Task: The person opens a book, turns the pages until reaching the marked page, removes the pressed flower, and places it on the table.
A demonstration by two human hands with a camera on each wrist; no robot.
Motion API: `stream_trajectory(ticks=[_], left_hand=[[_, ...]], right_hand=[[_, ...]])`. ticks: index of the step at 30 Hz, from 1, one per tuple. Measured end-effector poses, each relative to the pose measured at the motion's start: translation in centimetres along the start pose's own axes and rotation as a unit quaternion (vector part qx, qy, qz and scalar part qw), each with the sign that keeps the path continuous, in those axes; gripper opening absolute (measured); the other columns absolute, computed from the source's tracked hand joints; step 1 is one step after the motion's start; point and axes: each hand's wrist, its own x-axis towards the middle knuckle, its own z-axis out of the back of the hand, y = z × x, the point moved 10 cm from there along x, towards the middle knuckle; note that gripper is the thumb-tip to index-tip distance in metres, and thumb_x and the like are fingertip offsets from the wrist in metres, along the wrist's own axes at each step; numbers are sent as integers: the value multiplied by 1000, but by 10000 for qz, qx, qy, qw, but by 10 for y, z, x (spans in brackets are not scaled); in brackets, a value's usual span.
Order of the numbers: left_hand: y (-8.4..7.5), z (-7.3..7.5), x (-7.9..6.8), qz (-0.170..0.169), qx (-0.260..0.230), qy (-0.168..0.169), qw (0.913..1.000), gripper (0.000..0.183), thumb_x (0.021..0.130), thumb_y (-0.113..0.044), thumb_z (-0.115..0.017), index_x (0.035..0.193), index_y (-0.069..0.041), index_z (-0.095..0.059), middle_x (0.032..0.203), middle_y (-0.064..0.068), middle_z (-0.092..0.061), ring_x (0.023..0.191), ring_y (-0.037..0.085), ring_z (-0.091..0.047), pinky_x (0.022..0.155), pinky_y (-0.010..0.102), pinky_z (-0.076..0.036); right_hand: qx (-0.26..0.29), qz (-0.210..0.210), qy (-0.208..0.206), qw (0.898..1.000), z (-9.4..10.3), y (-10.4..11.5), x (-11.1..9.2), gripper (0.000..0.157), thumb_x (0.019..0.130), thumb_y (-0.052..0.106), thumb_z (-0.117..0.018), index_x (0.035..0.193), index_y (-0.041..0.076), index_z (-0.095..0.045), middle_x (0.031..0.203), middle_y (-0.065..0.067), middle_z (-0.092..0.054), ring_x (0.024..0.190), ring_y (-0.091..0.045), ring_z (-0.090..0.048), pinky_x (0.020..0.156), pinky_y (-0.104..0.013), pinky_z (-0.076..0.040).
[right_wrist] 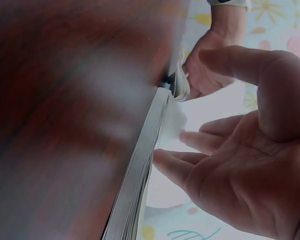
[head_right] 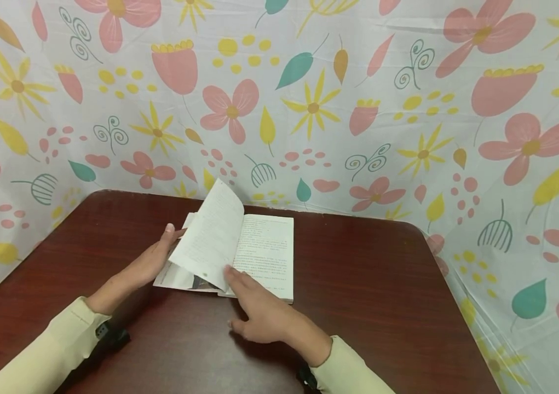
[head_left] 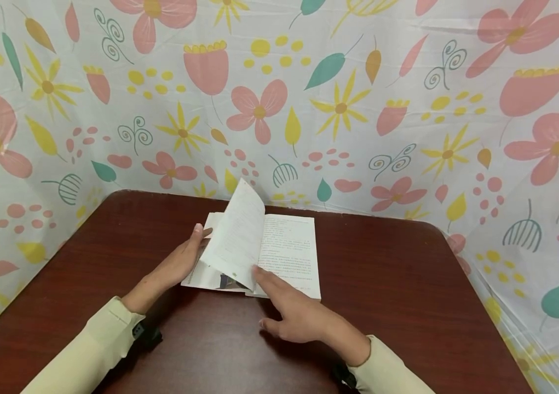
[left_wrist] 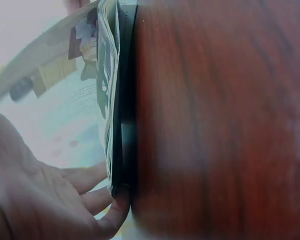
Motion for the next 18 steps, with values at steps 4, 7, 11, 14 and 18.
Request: stream_trajectory(ticks=[4, 7, 11, 14, 18], left_hand=[[2, 4, 0, 212, -287, -124, 9993, 91, 107, -71, -2, 171, -9, -15, 168, 27, -34, 156, 42, -32, 121, 62, -28], [3, 5, 0, 315, 150, -193, 9992, 91, 107, -73, -14, 171, -8, -8, 170, 24, -31, 156, 41, -31, 121, 62, -28], [-4, -3, 1, -106, 1116, -50, 9937, 94, 109, -60, -49, 170, -4, -4, 172, 23, -24, 156, 42, -30, 121, 60, -31], [-12, -11, -2, -534, 1633, 66, 9851, 97, 104, -50, -66, 171, -8, -9, 174, 24, -13, 153, 45, -34, 117, 62, -36], [-17, -18, -7, -785, 1957, 292, 9771, 91, 102, -50, -69, 172, -22, -18, 175, 21, -4, 150, 48, -38, 109, 78, -34]], right_hand=[[-256, 46, 55, 9996, -1, 2, -2, 90, 100, 19, -73, 171, 12, -18, 178, -4, -17, 162, -33, -20, 127, -49, -26], [-461, 69, -12, 9989, 0, 3, -2, 86, 100, 20, -73, 170, 13, -23, 176, -2, -22, 160, -35, -25, 126, -48, -29], [-647, 145, -94, 9978, 1, 3, -1, 82, 100, 20, -73, 169, 12, -29, 175, -3, -27, 159, -36, -29, 125, -48, -31], [-682, 204, -122, 9974, 1, 3, -1, 81, 100, 19, -73, 168, 11, -30, 174, -4, -28, 158, -36, -31, 124, -48, -32], [-688, 238, -137, 9973, 1, 4, -1, 80, 100, 18, -73, 168, 11, -31, 174, -4, -29, 158, -36, -31, 124, -48, -32]])
